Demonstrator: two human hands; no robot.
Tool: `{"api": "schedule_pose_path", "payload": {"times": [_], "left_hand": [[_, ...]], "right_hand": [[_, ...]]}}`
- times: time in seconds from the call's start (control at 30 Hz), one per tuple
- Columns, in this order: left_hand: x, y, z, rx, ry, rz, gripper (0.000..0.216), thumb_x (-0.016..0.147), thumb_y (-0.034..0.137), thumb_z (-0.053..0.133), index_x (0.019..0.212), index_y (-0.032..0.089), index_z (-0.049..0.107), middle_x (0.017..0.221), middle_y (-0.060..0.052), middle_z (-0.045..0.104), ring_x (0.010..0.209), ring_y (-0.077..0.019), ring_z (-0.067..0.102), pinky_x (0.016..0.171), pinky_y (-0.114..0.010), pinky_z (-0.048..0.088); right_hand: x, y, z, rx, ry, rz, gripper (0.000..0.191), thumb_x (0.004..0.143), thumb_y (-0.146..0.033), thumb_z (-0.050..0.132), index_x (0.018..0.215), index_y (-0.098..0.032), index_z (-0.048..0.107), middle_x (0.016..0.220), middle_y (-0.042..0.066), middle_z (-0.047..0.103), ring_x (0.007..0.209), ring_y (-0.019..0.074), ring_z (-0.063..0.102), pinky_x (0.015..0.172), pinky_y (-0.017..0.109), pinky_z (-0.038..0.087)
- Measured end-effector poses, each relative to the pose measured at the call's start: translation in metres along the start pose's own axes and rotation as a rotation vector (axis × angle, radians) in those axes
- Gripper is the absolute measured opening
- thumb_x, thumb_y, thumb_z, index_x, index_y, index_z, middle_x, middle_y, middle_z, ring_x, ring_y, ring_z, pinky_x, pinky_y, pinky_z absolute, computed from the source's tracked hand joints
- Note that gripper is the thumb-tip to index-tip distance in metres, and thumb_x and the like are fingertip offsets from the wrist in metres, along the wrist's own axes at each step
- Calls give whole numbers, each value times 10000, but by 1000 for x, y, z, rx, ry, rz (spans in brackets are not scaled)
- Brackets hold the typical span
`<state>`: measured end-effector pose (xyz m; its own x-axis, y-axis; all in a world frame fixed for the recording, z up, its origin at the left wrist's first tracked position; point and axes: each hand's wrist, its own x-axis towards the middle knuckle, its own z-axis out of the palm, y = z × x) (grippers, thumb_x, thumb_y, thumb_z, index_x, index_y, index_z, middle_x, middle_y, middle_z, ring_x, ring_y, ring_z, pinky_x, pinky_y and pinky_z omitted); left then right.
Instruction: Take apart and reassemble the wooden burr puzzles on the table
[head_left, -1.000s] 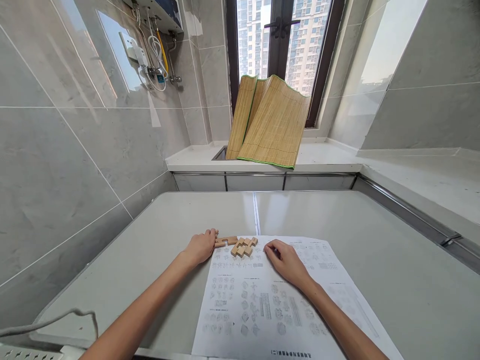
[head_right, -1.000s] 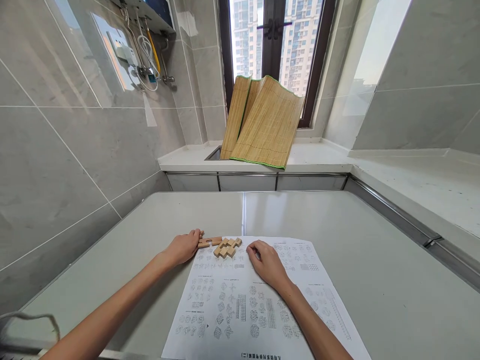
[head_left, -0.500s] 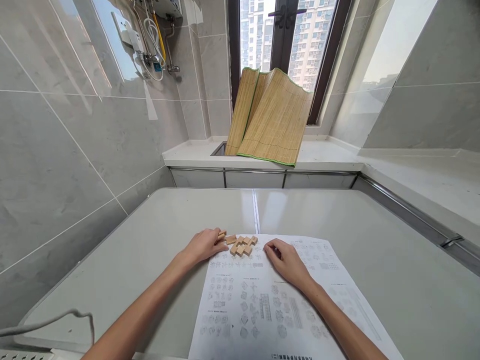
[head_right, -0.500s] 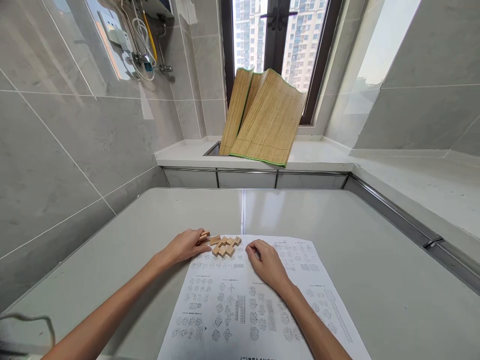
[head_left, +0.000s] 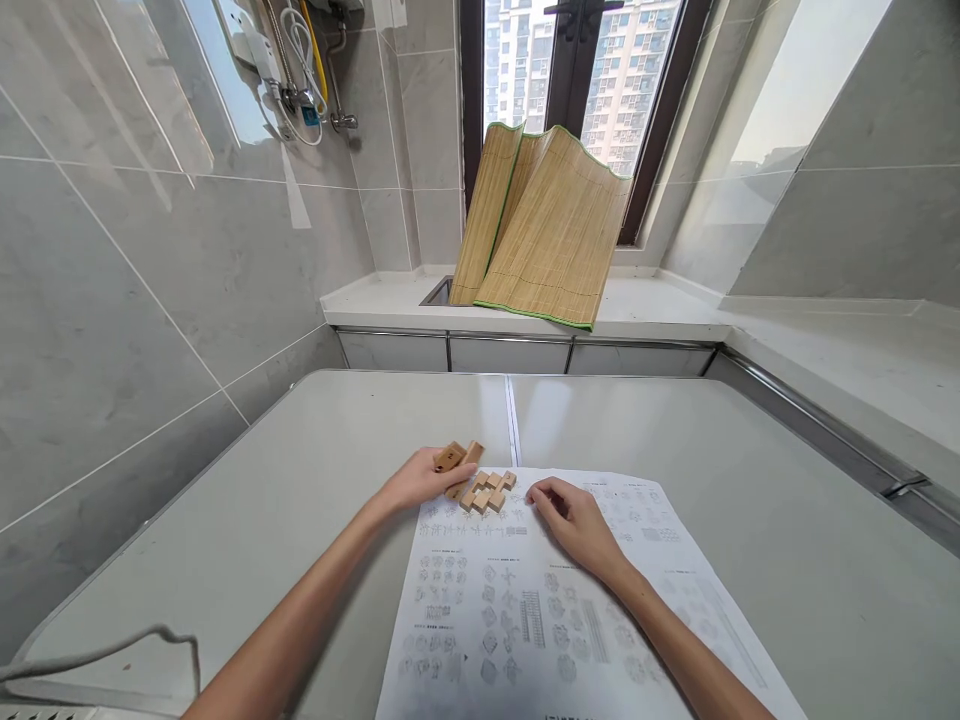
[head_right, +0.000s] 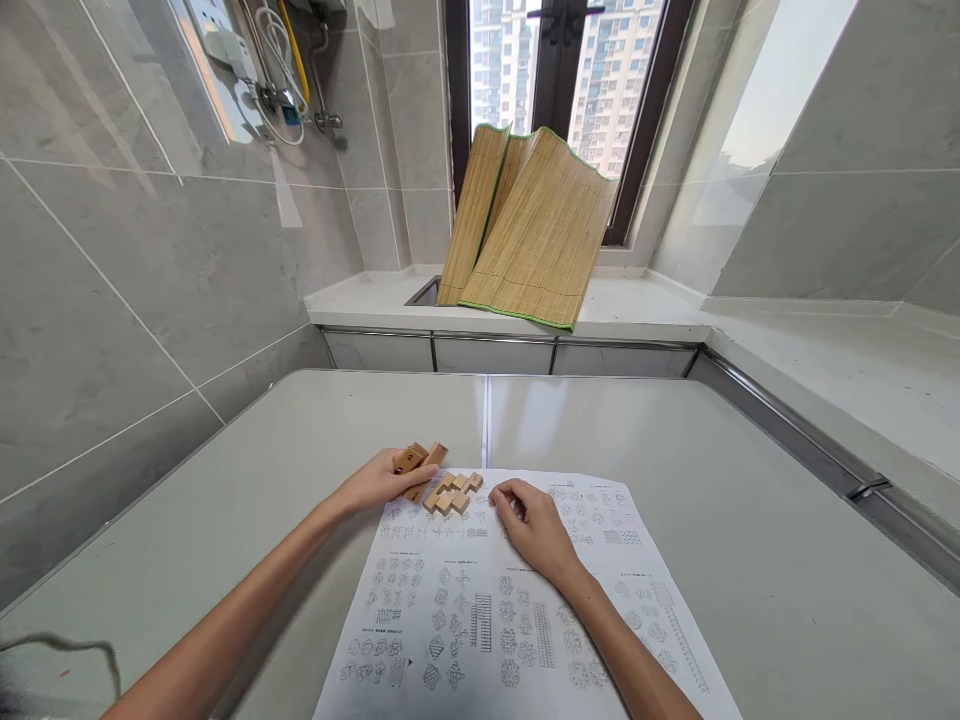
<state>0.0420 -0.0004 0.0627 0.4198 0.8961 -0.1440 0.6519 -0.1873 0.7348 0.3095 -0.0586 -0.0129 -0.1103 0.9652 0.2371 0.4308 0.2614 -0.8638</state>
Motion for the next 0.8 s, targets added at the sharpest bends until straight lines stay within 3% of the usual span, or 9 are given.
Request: {"api": "schedule_pose_path", "payload": {"times": [0.13,0.2,0.3,0.4,0.53,0.67,0.8], "left_hand": [[2,35,37,-277,-250,52,551,843,747,606,772,202,561,607,58,449,495,-99,359,467,-240,261],[2,49,54,-340,-322,80,552,844,746,616,782,198,611,615,50,476,495,-99,392,461,-235,282],[7,56,76,-504,-415,18,568,818,753,656,718,202,566,550,72,411,449,-82,340,434,-222,256],[18,53,94,-821,-417,-70,543,840,739,652,805,226,480,605,104,352,439,-52,220,420,-191,166],[38,51,119,-1203,-399,-145,495,905,697,599,888,214,489,681,75,430,435,-39,240,402,-167,157],[54,56,134,-1455,-437,-96,397,986,545,531,903,159,576,717,26,466,479,-59,365,432,-175,306],[58,52,140,-1492,-349,-60,252,985,412,617,1014,162,599,834,-8,550,589,-75,504,561,-198,459]], "right_hand": [[1,-4,-3,391,-86,79,427,993,-615,519,950,-226,690,800,42,714,700,198,609,666,313,478],[1,-2,-3,618,-101,162,423,937,-631,625,889,-216,694,633,-5,626,572,161,532,579,287,427],[3,5,-4,752,-22,262,403,847,-594,766,797,-206,670,521,-69,479,448,94,359,457,239,288],[8,14,-9,829,124,300,379,842,-566,776,794,-219,632,531,-98,407,432,70,251,416,224,201],[15,21,-17,928,286,318,355,839,-526,783,784,-228,598,538,-108,366,447,74,267,436,213,291],[17,21,-20,982,331,340,316,832,-501,800,877,-228,648,544,-101,391,470,85,323,456,206,352],[18,18,-20,1030,343,339,300,823,-456,823,820,-224,632,590,-84,413,501,88,368,458,205,376]]}}
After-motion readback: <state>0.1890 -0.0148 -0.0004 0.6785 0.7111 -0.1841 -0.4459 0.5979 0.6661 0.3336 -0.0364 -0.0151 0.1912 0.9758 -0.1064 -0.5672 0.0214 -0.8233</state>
